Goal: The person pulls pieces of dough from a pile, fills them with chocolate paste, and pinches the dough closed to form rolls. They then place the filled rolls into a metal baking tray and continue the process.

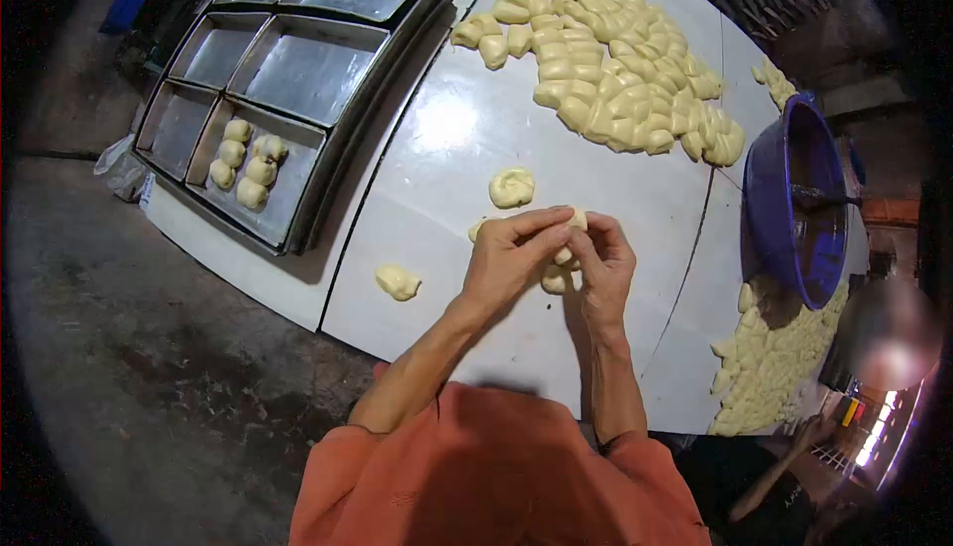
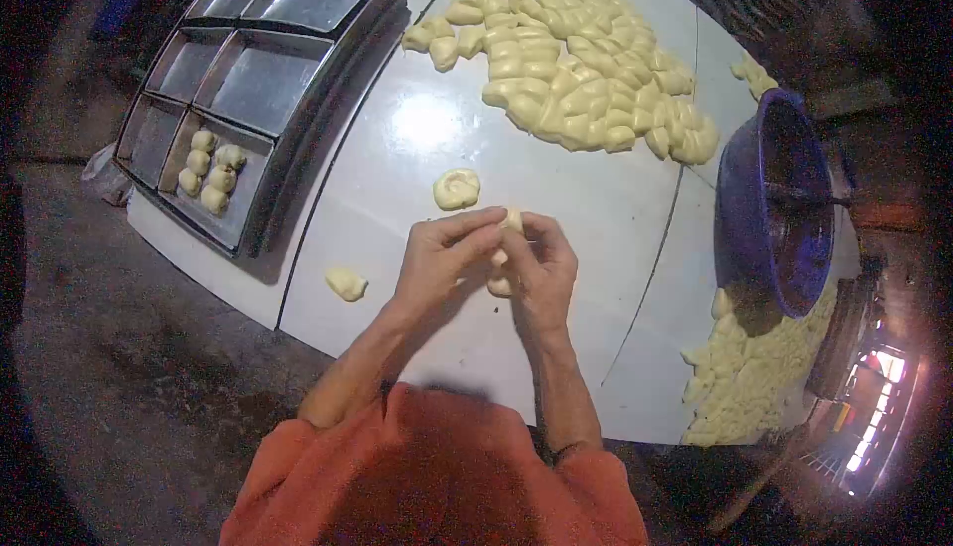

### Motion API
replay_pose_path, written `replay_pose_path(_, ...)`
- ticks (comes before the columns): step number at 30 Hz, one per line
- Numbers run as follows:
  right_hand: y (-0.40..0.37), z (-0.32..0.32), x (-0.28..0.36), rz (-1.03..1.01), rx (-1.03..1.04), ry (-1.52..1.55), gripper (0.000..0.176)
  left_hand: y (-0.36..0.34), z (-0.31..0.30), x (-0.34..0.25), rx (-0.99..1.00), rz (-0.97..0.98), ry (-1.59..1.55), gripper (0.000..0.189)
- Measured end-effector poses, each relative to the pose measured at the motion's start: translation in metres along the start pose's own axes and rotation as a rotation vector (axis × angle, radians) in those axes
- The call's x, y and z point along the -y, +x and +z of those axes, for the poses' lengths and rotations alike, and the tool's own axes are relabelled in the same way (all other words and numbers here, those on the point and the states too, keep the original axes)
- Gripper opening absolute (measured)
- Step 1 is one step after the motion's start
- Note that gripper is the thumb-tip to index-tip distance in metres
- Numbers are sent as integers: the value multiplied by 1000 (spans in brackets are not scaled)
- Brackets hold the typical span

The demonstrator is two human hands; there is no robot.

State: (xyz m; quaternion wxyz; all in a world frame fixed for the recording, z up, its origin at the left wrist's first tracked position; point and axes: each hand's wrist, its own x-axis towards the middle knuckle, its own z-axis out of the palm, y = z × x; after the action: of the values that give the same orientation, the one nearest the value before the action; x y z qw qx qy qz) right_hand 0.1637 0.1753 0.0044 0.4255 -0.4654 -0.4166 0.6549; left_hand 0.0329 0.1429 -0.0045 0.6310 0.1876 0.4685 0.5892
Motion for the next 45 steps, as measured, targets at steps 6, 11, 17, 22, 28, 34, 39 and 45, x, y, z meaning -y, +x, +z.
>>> replay_pose_path(6,-4,-10,13,52,68,-227,27,10,-1,1,23,-76,-90,31)
replay_pose_path(11,-8,-12,9,-558,176,-750,31,14,-5,-7,24,-144,-104,28)
replay_pose_path(17,2,-22,-3,-653,98,-666,19,4,4,-9,102,-137,-60,31)
replay_pose_path(22,7,-12,-27,-672,-96,-361,13,4,3,-8,180,-154,-131,28)
replay_pose_path(28,19,-20,-26,-804,-174,-579,15,-2,11,4,219,-196,-86,34)
replay_pose_path(34,14,-27,-13,-325,-123,-501,17,7,9,7,159,-121,32,33)
replay_pose_path(39,0,-19,24,-691,150,-955,28,16,1,10,173,-112,-79,36)
replay_pose_path(45,9,-37,15,-136,-26,-460,34,16,6,4,31,-18,343,59)
